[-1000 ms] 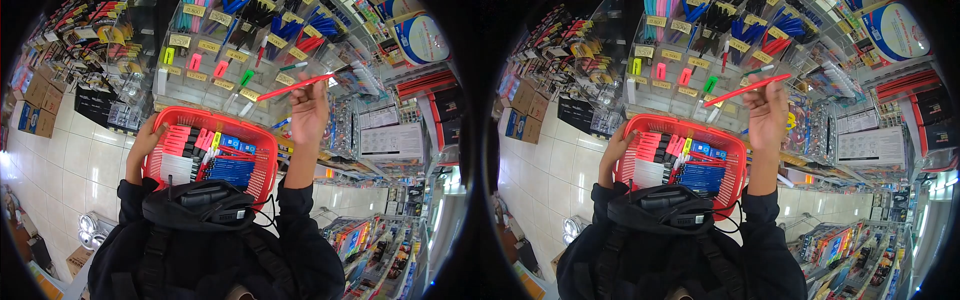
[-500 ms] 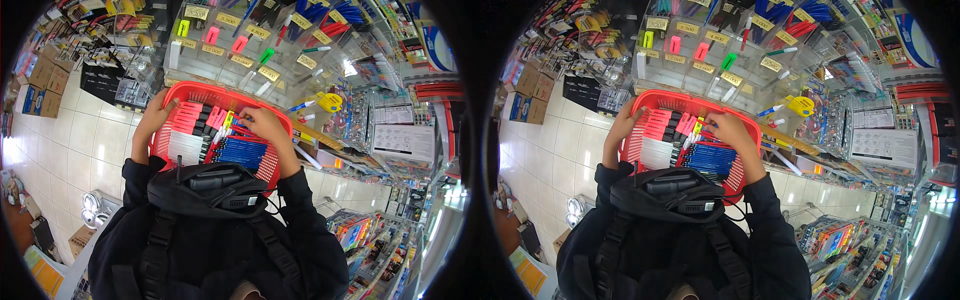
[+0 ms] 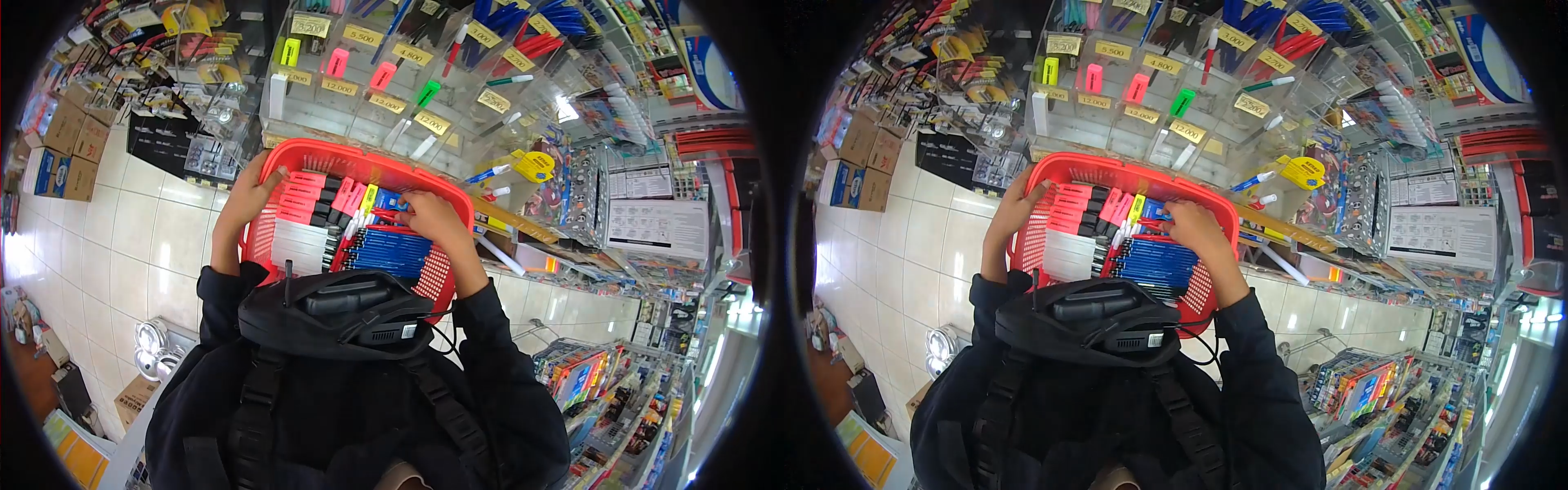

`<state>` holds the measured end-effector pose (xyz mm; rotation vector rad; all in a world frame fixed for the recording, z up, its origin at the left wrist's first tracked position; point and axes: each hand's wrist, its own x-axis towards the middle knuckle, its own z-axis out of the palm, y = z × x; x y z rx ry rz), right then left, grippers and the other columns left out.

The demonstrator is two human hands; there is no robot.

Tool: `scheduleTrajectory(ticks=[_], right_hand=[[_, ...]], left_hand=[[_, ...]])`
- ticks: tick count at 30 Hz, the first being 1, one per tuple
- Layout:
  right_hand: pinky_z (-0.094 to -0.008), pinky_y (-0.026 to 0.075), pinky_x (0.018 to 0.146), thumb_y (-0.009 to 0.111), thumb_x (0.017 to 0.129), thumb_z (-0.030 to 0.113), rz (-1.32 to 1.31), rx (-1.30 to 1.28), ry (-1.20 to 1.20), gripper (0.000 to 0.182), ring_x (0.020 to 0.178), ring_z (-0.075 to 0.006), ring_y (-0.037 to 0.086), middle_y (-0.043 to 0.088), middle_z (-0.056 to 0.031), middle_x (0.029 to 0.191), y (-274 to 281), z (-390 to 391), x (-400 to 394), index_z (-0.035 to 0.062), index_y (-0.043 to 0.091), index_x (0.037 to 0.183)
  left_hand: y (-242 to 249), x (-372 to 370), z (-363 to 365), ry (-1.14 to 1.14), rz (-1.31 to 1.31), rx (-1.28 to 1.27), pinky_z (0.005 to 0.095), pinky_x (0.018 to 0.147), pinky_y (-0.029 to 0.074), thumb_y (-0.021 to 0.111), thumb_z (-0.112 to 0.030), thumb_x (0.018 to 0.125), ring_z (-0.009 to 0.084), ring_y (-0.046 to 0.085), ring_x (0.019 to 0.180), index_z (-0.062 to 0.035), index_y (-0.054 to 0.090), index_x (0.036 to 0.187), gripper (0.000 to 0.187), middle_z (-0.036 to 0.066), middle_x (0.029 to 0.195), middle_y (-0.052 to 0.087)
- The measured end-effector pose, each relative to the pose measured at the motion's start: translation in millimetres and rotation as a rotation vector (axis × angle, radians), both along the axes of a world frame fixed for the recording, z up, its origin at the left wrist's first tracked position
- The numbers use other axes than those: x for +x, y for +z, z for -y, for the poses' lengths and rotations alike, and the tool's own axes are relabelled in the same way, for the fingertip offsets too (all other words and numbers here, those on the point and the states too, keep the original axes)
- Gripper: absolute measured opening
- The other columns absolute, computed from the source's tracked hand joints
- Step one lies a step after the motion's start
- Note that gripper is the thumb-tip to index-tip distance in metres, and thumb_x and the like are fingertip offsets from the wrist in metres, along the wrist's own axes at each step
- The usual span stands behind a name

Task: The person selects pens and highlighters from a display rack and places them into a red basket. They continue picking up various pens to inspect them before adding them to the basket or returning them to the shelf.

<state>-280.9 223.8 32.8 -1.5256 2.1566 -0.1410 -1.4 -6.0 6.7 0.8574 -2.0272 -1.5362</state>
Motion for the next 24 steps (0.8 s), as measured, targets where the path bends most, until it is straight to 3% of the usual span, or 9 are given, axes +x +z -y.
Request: scheduleTrajectory(ticks=[2, 5, 7, 11, 13, 15, 18, 19, 24], right_hand=[[-0.0387, 0.053, 0.075, 0.074, 0.089, 0.024, 0.153, 0.091, 0.012, 0.029, 0.088, -0.0246, 0.07, 0.072, -0.0115, 0.097, 26, 10, -8, 0.0067, 0.071, 0.112], [-0.0332, 0.051, 0.067, 0.075, 0.09, 0.029, 0.476, -0.106, 0.065, 0.029, 0.072, -0.0182, 0.065, 0.07, -0.0051, 0.08, 68, 17, -20, 0.0062, 0.071, 0.107], [-0.0261, 0.047, 0.063, 0.074, 0.092, 0.029, 0.493, -0.191, -0.052, 0.025, 0.068, -0.009, 0.059, 0.067, 0.0004, 0.076, 127, 26, -19, 0.0066, 0.073, 0.103], [-0.0235, 0.044, 0.062, 0.07, 0.094, 0.019, 0.159, -0.802, -0.195, 0.017, 0.067, -0.0046, 0.054, 0.068, 0.0009, 0.08, 166, 40, -85, 0.0064, 0.073, 0.104], [-0.0221, 0.044, 0.065, 0.072, 0.092, 0.022, 0.065, -1.024, -0.281, 0.022, 0.071, -0.0039, 0.055, 0.069, 0.0009, 0.083, 192, 54, -110, 0.006, 0.073, 0.108], [-0.0259, 0.048, 0.07, 0.075, 0.089, 0.027, -0.153, -1.084, -0.538, 0.031, 0.075, -0.0099, 0.062, 0.072, -0.0024, 0.086, 205, 68, -142, 0.0057, 0.072, 0.111], [-0.0331, 0.05, 0.075, 0.077, 0.086, 0.031, -0.403, -1.108, -0.568, 0.039, 0.08, -0.0192, 0.068, 0.073, -0.0065, 0.087, 208, 86, -178, 0.0056, 0.071, 0.114], [-0.0403, 0.051, 0.079, 0.077, 0.086, 0.032, -0.362, -1.086, -0.562, 0.04, 0.085, -0.0285, 0.069, 0.072, -0.0079, 0.088, 207, 90, -181, 0.0058, 0.069, 0.115], [-0.0437, 0.051, 0.082, 0.076, 0.086, 0.03, -0.664, -1.02, -0.526, 0.035, 0.099, -0.0323, 0.067, 0.07, -0.0091, 0.102, 193, 102, -184, 0.0063, 0.066, 0.109]], left_hand=[[3, 1, -1, 0.004, 0.014, 0.01, 0.0348, 0.089, 0.049, 0.06, -0.02, 0.101, 0.0233, 0.065, 0.096, 0.0024, 0.059, 0.12, 0.03, 0.014, 0.098, 0.068], [2, 1, -1, 0.003, 0.005, 0.001, 0.035, 0.089, 0.049, 0.06, -0.02, 0.1, 0.0235, 0.065, 0.096, 0.0022, 0.058, 0.123, 0.032, 0.015, 0.103, 0.067], [-9, 1, 3, 0.0, -0.009, -0.01, 0.0353, 0.091, 0.048, 0.061, -0.02, 0.099, 0.0245, 0.065, 0.099, 0.0022, 0.058, 0.125, 0.034, 0.016, 0.108, 0.067], [-7, 1, 0, 0.029, -0.014, -0.057, 0.0352, 0.092, 0.048, 0.061, -0.019, 0.099, 0.0245, 0.066, 0.1, 0.0025, 0.059, 0.125, 0.034, 0.017, 0.109, 0.068], [-8, 2, 3, 0.008, -0.015, -0.036, 0.0349, 0.091, 0.049, 0.061, -0.018, 0.099, 0.0241, 0.066, 0.098, 0.0025, 0.059, 0.125, 0.034, 0.016, 0.107, 0.068], [-8, 2, 2, 0.005, -0.015, -0.035, 0.0341, 0.089, 0.049, 0.061, -0.017, 0.099, 0.0227, 0.066, 0.095, 0.0024, 0.059, 0.125, 0.033, 0.015, 0.102, 0.069], [-4, 2, 0, 0.018, -0.01, -0.029, 0.0339, 0.088, 0.049, 0.061, -0.016, 0.099, 0.0219, 0.066, 0.094, 0.0026, 0.059, 0.124, 0.032, 0.015, 0.101, 0.069], [-1, 2, -1, 0.021, -0.004, -0.021, 0.0341, 0.088, 0.049, 0.061, -0.016, 0.099, 0.0216, 0.066, 0.093, 0.0028, 0.059, 0.123, 0.03, 0.014, 0.099, 0.069], [1, 2, 0, 0.025, -0.002, -0.072, 0.0357, 0.09, 0.049, 0.062, -0.018, 0.099, 0.0263, 0.066, 0.098, 0.0034, 0.059, 0.12, 0.031, 0.017, 0.103, 0.068]])
